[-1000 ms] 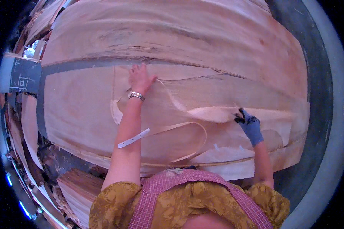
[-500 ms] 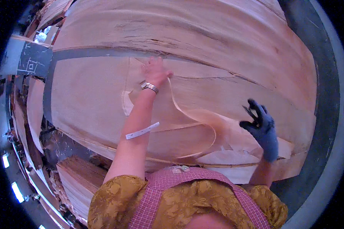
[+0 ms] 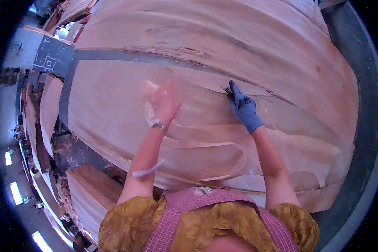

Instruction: The person handles large sheets of thin wood veneer, lifting them from stacks, placing them on tables, and using a marking pen and a small handheld tool to prepare them.

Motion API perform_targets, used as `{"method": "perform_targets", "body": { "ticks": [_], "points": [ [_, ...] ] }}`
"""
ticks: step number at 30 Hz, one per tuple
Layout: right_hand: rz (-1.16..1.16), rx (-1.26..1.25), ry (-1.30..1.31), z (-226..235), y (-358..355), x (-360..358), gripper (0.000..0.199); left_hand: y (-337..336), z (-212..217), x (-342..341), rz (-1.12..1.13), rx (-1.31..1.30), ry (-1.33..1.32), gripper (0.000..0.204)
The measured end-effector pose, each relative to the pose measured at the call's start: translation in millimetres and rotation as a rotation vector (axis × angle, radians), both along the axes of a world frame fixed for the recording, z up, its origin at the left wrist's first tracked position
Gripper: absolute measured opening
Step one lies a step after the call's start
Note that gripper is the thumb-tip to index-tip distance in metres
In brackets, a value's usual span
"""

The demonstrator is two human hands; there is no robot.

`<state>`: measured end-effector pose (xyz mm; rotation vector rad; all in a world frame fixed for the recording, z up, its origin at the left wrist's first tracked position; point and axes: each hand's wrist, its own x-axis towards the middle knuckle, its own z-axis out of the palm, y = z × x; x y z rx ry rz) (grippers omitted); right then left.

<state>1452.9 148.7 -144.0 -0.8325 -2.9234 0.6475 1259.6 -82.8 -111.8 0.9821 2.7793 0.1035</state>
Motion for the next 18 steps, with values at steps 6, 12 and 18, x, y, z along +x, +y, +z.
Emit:
{"method": "perform_targets", "body": {
  "ticks": [6,12,18],
  "points": [
    [-0.042,-0.016,0.149,-16,-3,5,0.053,7,-4,14,-0.378,0.279,0.138,0.043],
    [0.005,-0.064,0.346,-18,4,7,0.040,101,-36,17,-0.421,0.304,-0.077,0.024],
    [-0.078,-1.259,0.663,35,-75,10,0.023,132,-24,2,-0.443,-0.167,-0.169,0.026]
  ]
}}
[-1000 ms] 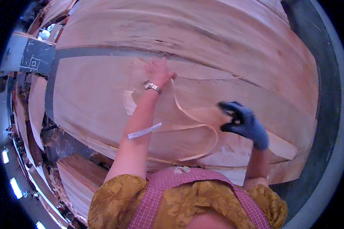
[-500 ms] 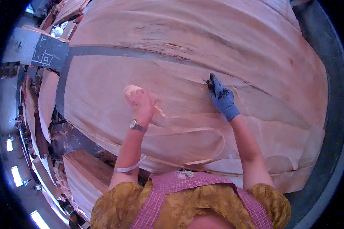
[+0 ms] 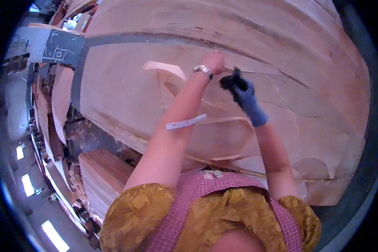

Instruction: The person handles large sheets of thin wood veneer, lifting them from stacks, placing them on tables, and using a marking pen and a small handheld tool to prepare them.

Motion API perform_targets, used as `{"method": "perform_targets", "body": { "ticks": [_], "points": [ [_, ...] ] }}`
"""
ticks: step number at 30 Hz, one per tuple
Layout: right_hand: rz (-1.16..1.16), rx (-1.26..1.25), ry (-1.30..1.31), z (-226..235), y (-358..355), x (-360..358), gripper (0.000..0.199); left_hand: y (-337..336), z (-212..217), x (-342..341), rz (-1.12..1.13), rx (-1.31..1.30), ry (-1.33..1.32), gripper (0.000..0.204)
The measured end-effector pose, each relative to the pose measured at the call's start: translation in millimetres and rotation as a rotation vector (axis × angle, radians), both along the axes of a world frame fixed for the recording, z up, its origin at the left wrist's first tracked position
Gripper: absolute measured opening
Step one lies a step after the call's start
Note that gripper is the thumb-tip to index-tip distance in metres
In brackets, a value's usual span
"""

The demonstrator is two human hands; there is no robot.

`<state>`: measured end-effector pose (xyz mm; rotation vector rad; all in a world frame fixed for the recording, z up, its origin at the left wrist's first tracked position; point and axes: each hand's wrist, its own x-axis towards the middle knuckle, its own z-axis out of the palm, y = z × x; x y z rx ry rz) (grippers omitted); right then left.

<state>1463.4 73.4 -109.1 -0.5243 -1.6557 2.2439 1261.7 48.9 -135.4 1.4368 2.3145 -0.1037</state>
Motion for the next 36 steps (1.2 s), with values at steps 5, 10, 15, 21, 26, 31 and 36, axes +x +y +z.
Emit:
{"method": "perform_targets", "body": {
  "ticks": [5,10,15,21,26,31,36],
  "points": [
    [0.234,-0.172,0.096,34,-78,4,0.022,-5,13,1,0.024,-0.018,-0.040,0.032],
    [0.555,-0.169,-0.104,70,-55,13,0.025,-1,23,8,0.027,-0.032,-0.022,0.033],
    [0.413,0.450,-0.045,111,-39,47,0.020,-18,15,11,0.035,0.173,0.092,0.033],
    [0.040,0.479,-0.353,125,16,97,0.015,-10,14,16,0.166,0.369,0.024,0.052],
    [-0.207,0.324,-0.694,118,85,108,0.019,24,-8,64,-0.072,0.638,0.083,0.045],
    [-0.401,0.262,-0.653,103,125,90,0.019,58,-38,108,-0.200,0.880,-0.125,0.045],
    [-0.458,0.125,-0.597,64,137,86,0.017,58,-33,112,-0.095,0.656,-0.161,0.047]
  ]
}}
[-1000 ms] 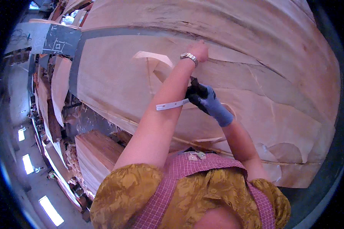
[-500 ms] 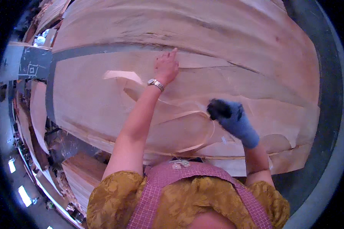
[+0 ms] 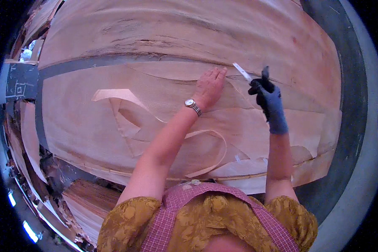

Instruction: The person handles large sheets of thin wood veneer, lifting them from stacks, placing them on tables, and using a marking pen and a small handheld tool to prepare them.

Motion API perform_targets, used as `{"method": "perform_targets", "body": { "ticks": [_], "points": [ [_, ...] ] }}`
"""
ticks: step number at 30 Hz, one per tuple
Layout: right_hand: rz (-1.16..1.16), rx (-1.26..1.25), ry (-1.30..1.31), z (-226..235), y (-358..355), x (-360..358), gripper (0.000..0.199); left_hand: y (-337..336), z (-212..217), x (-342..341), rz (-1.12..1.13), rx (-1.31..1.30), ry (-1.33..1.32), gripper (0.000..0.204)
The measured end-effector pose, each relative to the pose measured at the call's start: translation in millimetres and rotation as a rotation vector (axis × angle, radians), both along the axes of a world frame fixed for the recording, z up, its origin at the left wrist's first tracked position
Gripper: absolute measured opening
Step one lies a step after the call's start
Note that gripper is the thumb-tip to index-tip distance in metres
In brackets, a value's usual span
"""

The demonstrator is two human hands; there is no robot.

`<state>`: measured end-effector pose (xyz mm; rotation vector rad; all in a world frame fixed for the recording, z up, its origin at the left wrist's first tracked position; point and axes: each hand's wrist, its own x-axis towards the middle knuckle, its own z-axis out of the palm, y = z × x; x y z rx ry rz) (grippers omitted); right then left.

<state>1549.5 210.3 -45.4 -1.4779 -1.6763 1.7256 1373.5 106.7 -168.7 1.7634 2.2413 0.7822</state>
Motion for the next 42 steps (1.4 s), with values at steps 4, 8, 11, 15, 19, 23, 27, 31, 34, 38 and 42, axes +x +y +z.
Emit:
{"method": "perform_targets", "body": {
  "ticks": [4,8,11,15,19,23,27,31,34,38,42],
  "points": [
    [0.002,-0.164,0.008,-58,4,17,0.019,2,15,-3,-0.074,0.064,-0.076,0.049],
    [0.014,-0.181,-0.028,-78,3,23,0.021,2,18,-2,-0.196,0.103,0.135,0.048],
    [0.062,-0.131,-0.088,-76,4,18,0.020,3,16,2,-0.227,0.005,0.257,0.047],
    [0.447,1.121,-0.750,-93,25,36,0.018,9,11,9,-0.226,0.005,0.327,0.044],
    [0.325,0.747,-0.511,-60,36,26,0.017,10,30,7,-0.198,-0.083,0.216,0.043],
    [0.072,-0.026,0.067,-31,1,-11,0.019,-3,28,-42,-0.047,0.076,0.034,0.041],
    [0.117,-0.243,0.297,-54,-50,-67,0.019,-51,24,-98,0.403,0.252,0.013,0.044],
    [0.082,-0.386,0.262,-95,-80,-98,0.018,-92,28,-84,0.184,0.271,0.184,0.045],
    [0.081,-0.336,0.130,-108,-91,-103,0.017,-103,12,-67,-0.001,0.126,0.222,0.049],
    [0.343,0.216,-0.098,-120,-84,-105,0.021,-108,-4,-61,-0.062,0.071,0.280,0.049],
    [0.680,0.962,-0.532,-111,-42,-109,0.025,-109,-3,-65,-0.037,0.063,0.277,0.045]
  ]
}}
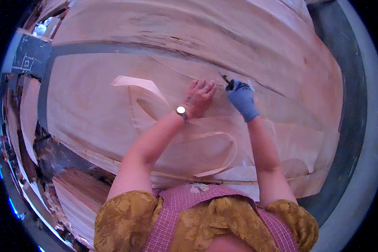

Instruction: The person handles large sheets of thin wood veneer, lifting them from stacks, placing them on tables, and using a marking pen and a small handheld tool to prepare them.

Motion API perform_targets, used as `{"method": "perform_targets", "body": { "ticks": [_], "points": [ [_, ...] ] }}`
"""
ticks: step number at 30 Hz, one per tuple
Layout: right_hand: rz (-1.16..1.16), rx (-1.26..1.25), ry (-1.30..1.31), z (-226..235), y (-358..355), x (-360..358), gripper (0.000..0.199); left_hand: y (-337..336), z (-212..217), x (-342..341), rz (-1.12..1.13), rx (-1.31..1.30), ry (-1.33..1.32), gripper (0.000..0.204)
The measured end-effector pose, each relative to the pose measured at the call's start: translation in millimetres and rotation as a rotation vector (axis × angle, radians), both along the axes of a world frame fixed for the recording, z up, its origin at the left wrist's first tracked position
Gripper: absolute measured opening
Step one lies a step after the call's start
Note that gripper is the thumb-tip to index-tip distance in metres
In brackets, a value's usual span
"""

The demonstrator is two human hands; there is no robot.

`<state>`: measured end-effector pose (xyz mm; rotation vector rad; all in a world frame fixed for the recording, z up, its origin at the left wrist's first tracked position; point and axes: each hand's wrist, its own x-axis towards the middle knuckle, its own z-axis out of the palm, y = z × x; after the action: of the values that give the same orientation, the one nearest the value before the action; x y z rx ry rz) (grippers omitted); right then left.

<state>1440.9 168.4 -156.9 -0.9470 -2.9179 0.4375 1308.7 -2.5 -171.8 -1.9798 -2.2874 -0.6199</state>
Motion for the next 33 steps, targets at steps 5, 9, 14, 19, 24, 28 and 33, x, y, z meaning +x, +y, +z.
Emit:
{"method": "perform_targets", "body": {
  "ticks": [5,9,14,19,24,28,33],
  "points": [
    [-0.075,-0.722,0.248,49,18,-47,0.024,9,22,-24,0.161,0.055,-0.179,0.039],
    [0.181,-0.944,0.406,47,-7,-129,0.016,-5,-14,-24,0.374,0.172,-0.013,0.027],
    [0.297,-0.950,0.300,12,-52,-229,0.035,-13,0,-20,0.354,-0.029,-0.085,0.034],
    [0.212,-0.073,-0.014,11,-63,-229,0.050,-12,-6,-15,0.359,0.029,-0.146,0.039],
    [0.072,-0.190,0.204,44,-50,-116,0.043,-9,-36,-21,0.351,0.096,-0.080,0.038],
    [0.167,-0.157,0.164,71,-68,53,0.058,-11,-17,-20,0.381,0.213,-0.056,0.027],
    [0.017,-0.042,-0.082,55,-103,141,0.057,-10,-11,-36,0.326,0.130,-0.069,0.036]
  ]
}}
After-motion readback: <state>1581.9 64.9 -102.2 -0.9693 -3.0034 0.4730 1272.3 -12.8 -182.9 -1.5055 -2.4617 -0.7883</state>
